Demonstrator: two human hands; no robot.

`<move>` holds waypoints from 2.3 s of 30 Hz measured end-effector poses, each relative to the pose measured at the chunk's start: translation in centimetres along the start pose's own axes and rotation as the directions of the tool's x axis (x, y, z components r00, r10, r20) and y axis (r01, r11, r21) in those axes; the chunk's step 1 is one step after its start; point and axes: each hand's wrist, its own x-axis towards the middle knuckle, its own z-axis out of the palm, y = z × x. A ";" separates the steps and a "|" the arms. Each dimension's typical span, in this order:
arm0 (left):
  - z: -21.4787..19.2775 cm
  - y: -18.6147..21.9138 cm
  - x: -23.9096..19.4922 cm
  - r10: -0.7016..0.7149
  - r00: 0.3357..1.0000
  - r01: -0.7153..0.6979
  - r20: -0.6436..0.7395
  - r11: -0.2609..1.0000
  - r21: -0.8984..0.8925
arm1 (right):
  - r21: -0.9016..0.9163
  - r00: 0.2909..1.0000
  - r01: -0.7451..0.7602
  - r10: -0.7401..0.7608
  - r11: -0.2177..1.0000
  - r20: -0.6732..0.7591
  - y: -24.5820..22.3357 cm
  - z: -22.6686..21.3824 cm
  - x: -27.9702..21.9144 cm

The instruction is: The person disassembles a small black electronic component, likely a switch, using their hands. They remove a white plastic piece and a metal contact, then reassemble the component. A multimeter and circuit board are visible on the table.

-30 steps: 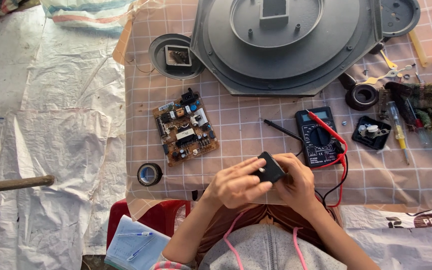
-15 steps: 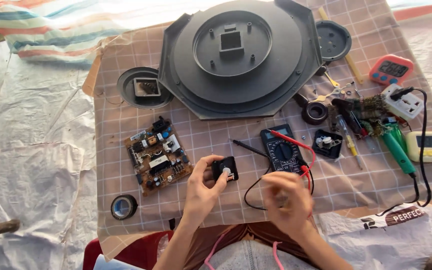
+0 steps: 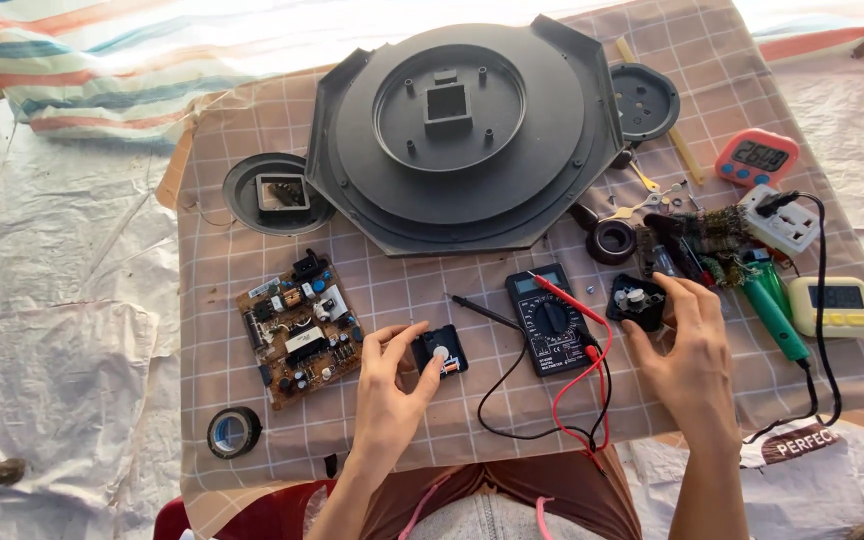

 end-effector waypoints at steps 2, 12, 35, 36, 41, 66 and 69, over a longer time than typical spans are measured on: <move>-0.1 -0.1 0.2 -0.010 1.000 0.010 0.013 1.000 -0.011 | -0.025 1.000 0.004 -0.004 1.000 0.014 0.2 0.1 0.2; -0.7 -0.2 0.1 0.176 0.983 -0.171 0.055 0.981 -0.090 | -0.056 0.997 -0.027 0.031 0.998 0.071 0.1 -0.2 0.4; -3.3 -2.2 -0.6 0.288 0.920 -0.266 0.264 0.957 -0.117 | 0.126 0.955 0.291 -0.296 0.949 0.027 -6.0 0.0 -2.9; -3.4 -2.4 -0.6 0.315 0.912 -0.291 0.264 0.948 -0.126 | 0.135 0.937 0.338 -0.347 0.931 0.049 -6.4 0.6 -2.9; -4.3 -2.8 -1.2 0.274 0.928 -0.234 0.254 0.956 -0.176 | 0.171 0.907 0.327 -0.359 0.929 0.218 -9.2 3.5 -2.7; -3.1 -3.9 -0.9 0.423 0.898 -0.423 0.120 0.906 -0.024 | 0.123 0.791 0.585 -0.597 0.802 0.132 -10.8 8.3 -3.7; -3.4 -3.8 -0.9 0.403 0.904 -0.401 0.140 0.915 -0.040 | 0.148 0.805 0.566 -0.582 0.811 0.117 -11.0 8.3 -3.7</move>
